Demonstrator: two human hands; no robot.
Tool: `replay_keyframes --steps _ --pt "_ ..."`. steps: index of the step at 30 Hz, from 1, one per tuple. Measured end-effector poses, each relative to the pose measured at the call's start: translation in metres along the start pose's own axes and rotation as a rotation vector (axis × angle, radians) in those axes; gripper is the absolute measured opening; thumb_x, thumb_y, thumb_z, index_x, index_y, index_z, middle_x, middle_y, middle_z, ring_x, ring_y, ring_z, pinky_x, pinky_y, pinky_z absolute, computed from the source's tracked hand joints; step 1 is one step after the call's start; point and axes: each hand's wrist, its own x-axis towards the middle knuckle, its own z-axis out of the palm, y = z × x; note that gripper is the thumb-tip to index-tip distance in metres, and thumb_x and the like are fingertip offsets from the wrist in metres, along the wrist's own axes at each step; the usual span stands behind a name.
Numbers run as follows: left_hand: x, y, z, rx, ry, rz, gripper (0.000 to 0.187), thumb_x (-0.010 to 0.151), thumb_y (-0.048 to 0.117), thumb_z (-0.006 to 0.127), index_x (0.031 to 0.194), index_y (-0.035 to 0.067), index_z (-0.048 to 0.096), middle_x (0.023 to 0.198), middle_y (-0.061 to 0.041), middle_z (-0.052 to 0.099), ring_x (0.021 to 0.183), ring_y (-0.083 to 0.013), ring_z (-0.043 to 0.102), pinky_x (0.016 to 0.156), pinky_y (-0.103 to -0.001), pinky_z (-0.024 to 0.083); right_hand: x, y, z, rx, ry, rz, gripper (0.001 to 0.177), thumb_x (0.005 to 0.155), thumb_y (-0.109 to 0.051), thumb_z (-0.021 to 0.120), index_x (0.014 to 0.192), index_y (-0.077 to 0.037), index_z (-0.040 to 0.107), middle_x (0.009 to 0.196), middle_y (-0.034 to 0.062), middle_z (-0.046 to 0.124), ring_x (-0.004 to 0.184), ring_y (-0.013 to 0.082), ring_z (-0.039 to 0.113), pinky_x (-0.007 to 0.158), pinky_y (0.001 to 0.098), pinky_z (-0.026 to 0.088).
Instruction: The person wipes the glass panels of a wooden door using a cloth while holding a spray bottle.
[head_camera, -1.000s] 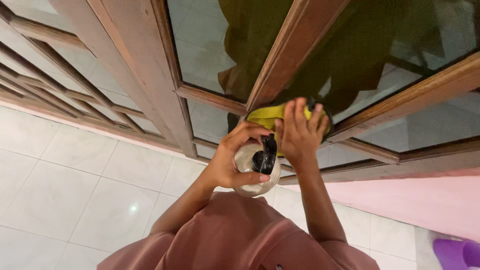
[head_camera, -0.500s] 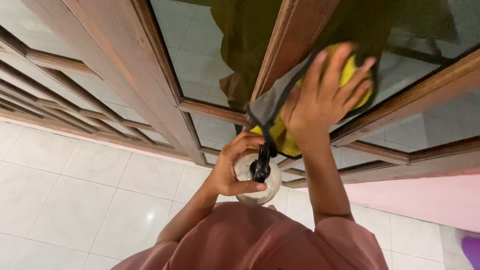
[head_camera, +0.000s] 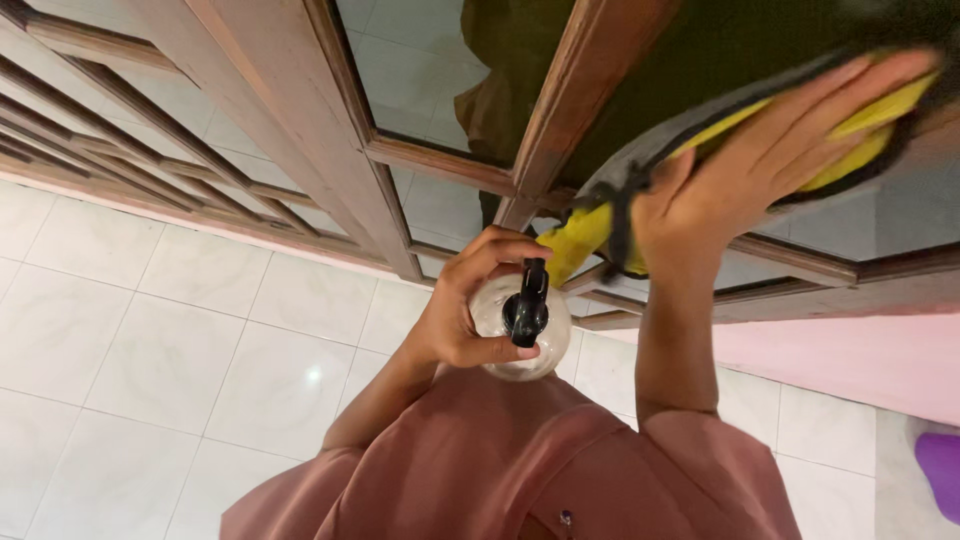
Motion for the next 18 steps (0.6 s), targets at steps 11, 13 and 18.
replay_keyframes --steps 11,13,18 --pt "0.003 -0.003 0.013 -0.022 -0.029 -0.033 0.080 0.068 0.025 0.092 0.138 0.001 0.063 0.124 -0.013 0.065 0.118 -0.0272 0.062 0.105 -0.036 0.050 -0.003 -0.040 0.049 -0.201 0.032 -0.255 0.080 0.107 -0.062 0.042 0.158 -0.001 0.035 0.162 0.0250 0.028 0.147 0.0595 0.015 0.122 0.0703 0.007" --pt "0.003 -0.003 0.012 -0.039 -0.017 -0.054 0.079 0.067 0.026 0.091 0.136 0.002 0.063 0.126 -0.013 0.063 0.119 -0.0267 0.063 0.105 -0.036 0.052 -0.040 -0.030 0.062 -0.261 -0.044 -0.321 0.077 0.116 -0.060 0.039 0.163 0.000 0.033 0.167 0.0232 0.024 0.150 0.0585 0.010 0.122 0.0683 0.002" --pt "-0.001 -0.001 0.008 -0.036 0.030 -0.059 0.078 0.066 0.025 0.091 0.134 0.002 0.063 0.129 -0.013 0.062 0.120 -0.0270 0.064 0.105 -0.035 0.052 -0.048 0.010 0.056 -0.241 -0.008 -0.191 0.076 0.116 -0.055 0.027 0.164 0.003 0.015 0.170 0.0243 0.001 0.155 0.0513 -0.002 0.127 0.0644 -0.005"
